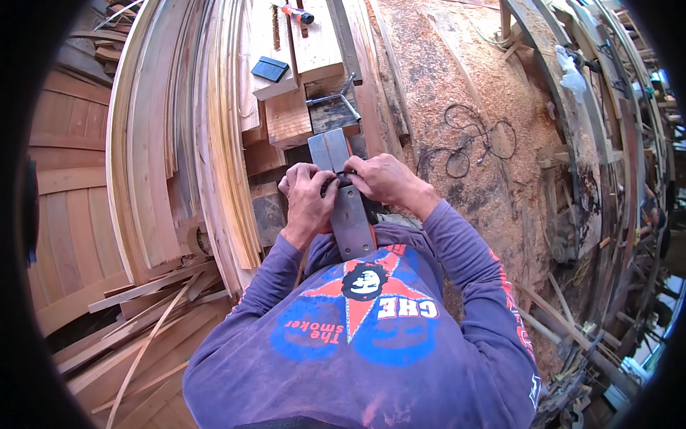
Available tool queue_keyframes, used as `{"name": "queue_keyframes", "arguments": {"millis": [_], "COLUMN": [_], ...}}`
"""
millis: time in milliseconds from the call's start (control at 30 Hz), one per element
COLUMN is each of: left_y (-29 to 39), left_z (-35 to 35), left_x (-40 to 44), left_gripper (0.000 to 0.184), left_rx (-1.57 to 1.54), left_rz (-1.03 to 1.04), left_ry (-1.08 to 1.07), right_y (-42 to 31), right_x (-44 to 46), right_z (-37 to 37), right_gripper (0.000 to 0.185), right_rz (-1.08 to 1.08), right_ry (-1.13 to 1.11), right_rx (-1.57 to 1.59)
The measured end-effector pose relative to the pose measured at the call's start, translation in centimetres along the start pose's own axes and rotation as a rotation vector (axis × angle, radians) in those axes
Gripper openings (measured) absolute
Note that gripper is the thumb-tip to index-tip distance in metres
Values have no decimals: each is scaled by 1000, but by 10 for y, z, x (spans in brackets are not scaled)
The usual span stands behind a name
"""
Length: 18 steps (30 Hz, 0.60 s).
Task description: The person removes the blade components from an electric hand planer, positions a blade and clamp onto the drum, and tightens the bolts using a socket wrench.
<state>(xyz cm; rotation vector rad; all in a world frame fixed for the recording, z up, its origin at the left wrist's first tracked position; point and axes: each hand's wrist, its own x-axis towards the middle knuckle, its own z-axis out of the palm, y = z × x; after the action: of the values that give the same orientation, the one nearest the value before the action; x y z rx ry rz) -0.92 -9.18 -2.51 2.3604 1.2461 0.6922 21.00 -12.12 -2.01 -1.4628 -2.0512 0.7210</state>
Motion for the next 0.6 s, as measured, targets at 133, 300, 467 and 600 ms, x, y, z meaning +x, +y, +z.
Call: {"name": "queue_keyframes", "arguments": {"millis": [133, 300, 467, 600], "left_y": [-6, -11, -10, -14], "left_z": [4, 0, -5, -7], "left_x": [2, 5, -5, -14], "left_gripper": [17, 21, 20, 16], "left_rx": [-14, -60, -83, 34], "left_rz": [85, 68, -67, -124], "left_ry": [-26, -6, 53, 81], "right_y": [2, -4, -12, 0], "right_x": [2, 4, -1, -2], "right_z": [0, 8, 12, 13], "right_gripper": [18, 20, 21, 20], "right_rz": [-66, -45, 29, 12], "right_ry": [-22, -76, -54, 207], "right_rx": [-50, -291, -272, 22]}}
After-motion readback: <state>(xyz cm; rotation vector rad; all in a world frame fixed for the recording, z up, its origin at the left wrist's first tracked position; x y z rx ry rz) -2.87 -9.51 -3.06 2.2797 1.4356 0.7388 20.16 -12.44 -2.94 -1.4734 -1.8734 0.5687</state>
